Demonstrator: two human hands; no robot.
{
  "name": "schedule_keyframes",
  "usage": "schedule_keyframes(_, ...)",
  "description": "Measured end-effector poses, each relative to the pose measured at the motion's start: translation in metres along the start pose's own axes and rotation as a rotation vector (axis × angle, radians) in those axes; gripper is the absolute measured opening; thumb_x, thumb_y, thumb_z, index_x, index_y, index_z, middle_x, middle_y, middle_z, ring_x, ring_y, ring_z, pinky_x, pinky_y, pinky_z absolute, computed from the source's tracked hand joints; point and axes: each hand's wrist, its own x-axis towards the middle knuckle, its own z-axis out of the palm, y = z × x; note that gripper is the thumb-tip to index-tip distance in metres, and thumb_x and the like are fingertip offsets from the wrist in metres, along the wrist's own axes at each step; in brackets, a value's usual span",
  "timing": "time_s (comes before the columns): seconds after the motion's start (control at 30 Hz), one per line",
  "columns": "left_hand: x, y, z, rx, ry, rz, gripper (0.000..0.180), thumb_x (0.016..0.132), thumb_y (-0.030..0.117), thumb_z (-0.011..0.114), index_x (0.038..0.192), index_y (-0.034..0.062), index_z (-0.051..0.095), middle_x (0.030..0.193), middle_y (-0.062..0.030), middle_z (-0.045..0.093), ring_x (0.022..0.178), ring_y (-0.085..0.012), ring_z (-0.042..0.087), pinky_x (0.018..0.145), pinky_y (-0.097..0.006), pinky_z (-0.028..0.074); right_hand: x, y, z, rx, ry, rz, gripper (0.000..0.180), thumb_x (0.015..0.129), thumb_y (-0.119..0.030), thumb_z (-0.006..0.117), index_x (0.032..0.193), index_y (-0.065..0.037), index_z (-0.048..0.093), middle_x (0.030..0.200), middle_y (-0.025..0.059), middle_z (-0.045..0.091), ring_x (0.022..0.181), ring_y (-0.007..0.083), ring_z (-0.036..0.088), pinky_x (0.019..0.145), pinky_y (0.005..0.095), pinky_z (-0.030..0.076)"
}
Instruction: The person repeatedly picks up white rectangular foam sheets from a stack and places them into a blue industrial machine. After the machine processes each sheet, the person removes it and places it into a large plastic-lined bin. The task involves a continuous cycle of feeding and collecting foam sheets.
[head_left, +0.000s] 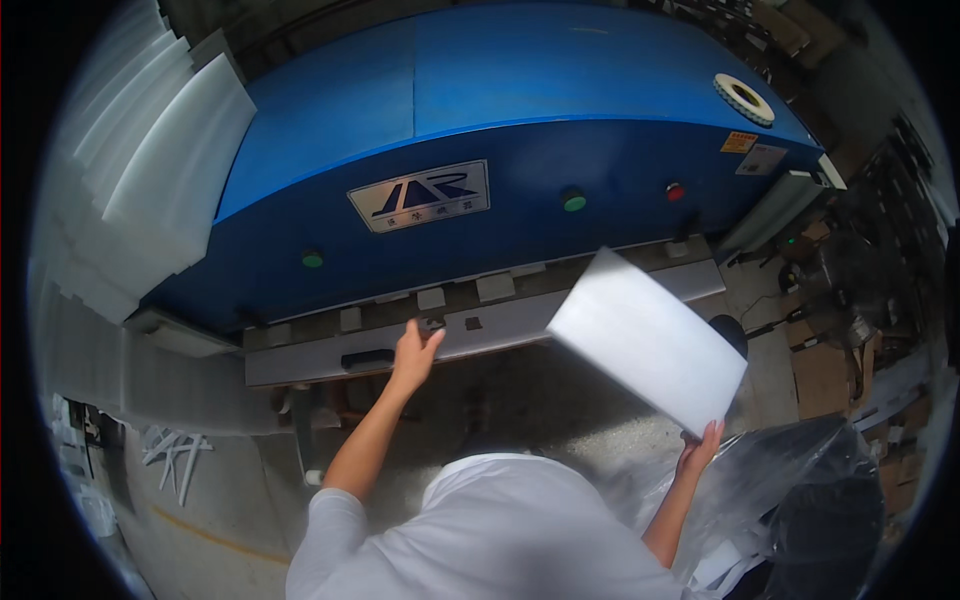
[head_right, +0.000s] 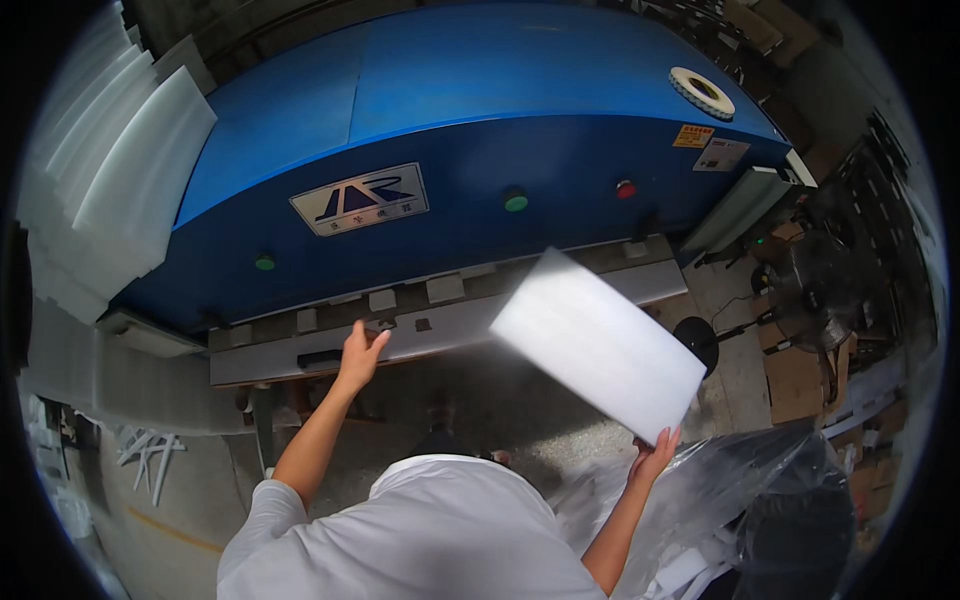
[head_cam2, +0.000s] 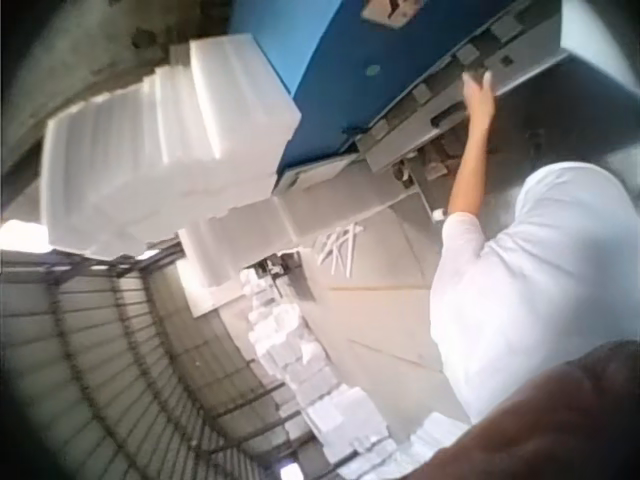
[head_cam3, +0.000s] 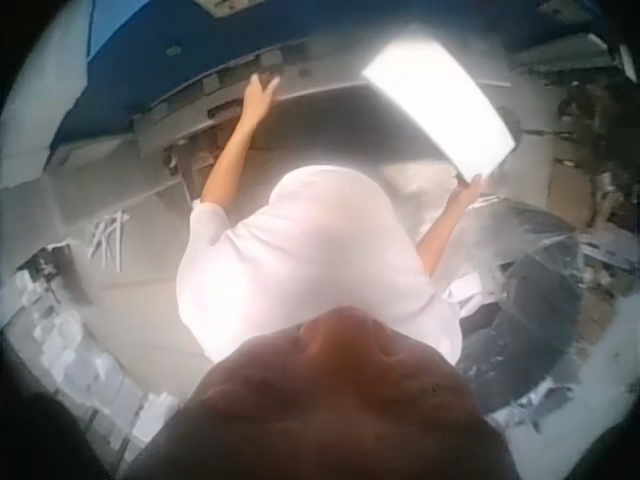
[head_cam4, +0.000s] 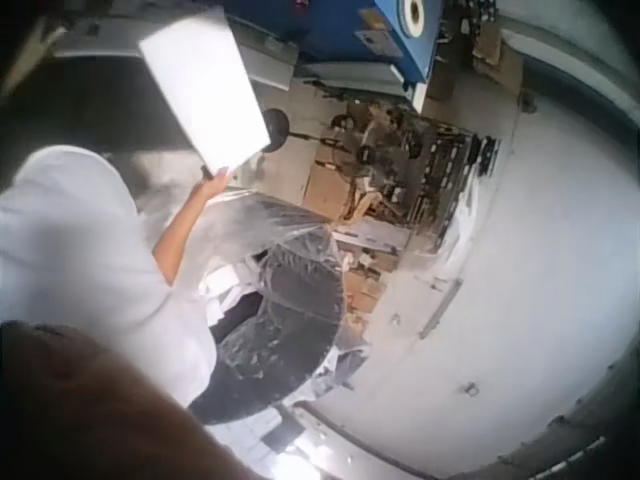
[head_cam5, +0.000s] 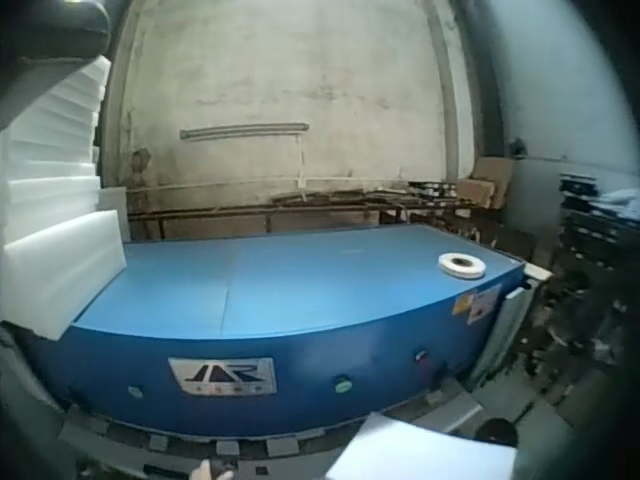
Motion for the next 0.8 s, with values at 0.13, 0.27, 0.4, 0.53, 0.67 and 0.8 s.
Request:
schedule_keyframes(0.13,0.019,-0.077,-0.033,0.426,0.221,-0.016,0.052,0.09,0.031,0.065,0.125,-0.0047,0.051,0.102,-0.028,0.064,0.098,-0.0456,0.059,0.085,-0.052,0.047,0.018,0.018,-0.007,0.107,0.349,-0.085,0.069,0.097,-0.03,0.059,0.152,-0.007,0.023,0.137,0.0149,0.044,0.109,0.0267,0.052,0.066,0.0365,0.048)
schedule_keyframes(0.27,0.018,-0.115,-0.051,0.604,0.274,-0.064,0.059,0.09,0.032,0.064,0.135,-0.001,0.044,0.127,-0.024,0.051,0.118,-0.0432,0.047,0.097,-0.055,0.039,0.039,0.051,0.024,0.134,0.44,-0.125,0.073,0.097,-0.027,0.058,0.153,-0.008,0.016,0.143,0.0177,0.037,0.114,0.0305,0.05,0.068,0.0401,0.05)
schedule_keyframes(0.4,0.016,-0.119,-0.039,0.685,0.294,0.049,0.061,0.089,0.031,0.063,0.136,-0.0017,0.041,0.129,-0.0253,0.046,0.12,-0.043,0.044,0.099,-0.054,0.037,0.04,0.088,0.057,0.143,0.412,-0.096,0.066,0.098,-0.026,0.055,0.151,-0.009,0.02,0.143,0.0165,0.037,0.114,0.0305,0.049,0.071,0.042,0.051)
schedule_keyframes(0.53,0.013,-0.133,-0.036,0.66,0.288,-0.014,0.063,0.089,0.031,0.063,0.137,-0.0025,0.04,0.13,-0.0258,0.045,0.122,-0.0436,0.041,0.101,-0.055,0.034,0.032,0.111,0.06,0.102,0.439,-0.086,0.062,0.098,-0.025,0.055,0.148,-0.009,0.024,0.144,0.0159,0.037,0.12,0.032,0.048,0.078,0.0462,0.052)
schedule_keyframes(0.67,0.014,-0.128,-0.034,0.707,0.236,-0.077,0.065,0.089,0.033,0.063,0.137,-0.0044,0.039,0.134,-0.0271,0.042,0.123,-0.0457,0.039,0.104,-0.058,0.031,0.024,0.128,0.034,0.062,0.393,-0.103,0.066,0.097,-0.026,0.056,0.149,-0.007,0.021,0.145,0.0187,0.037,0.124,0.0334,0.047,0.083,0.0479,0.052)
schedule_keyframes(0.8,0.018,-0.126,-0.038,0.739,0.213,0.001,0.074,0.088,0.037,0.063,0.14,-0.008,0.035,0.141,-0.0298,0.033,0.128,-0.0496,0.033,0.109,-0.061,0.025,0.034,0.134,0.037,0.056,0.346,-0.109,0.071,0.097,-0.026,0.057,0.153,-0.008,0.018,0.144,0.0179,0.039,0.122,0.0324,0.049,0.083,0.0478,0.05)
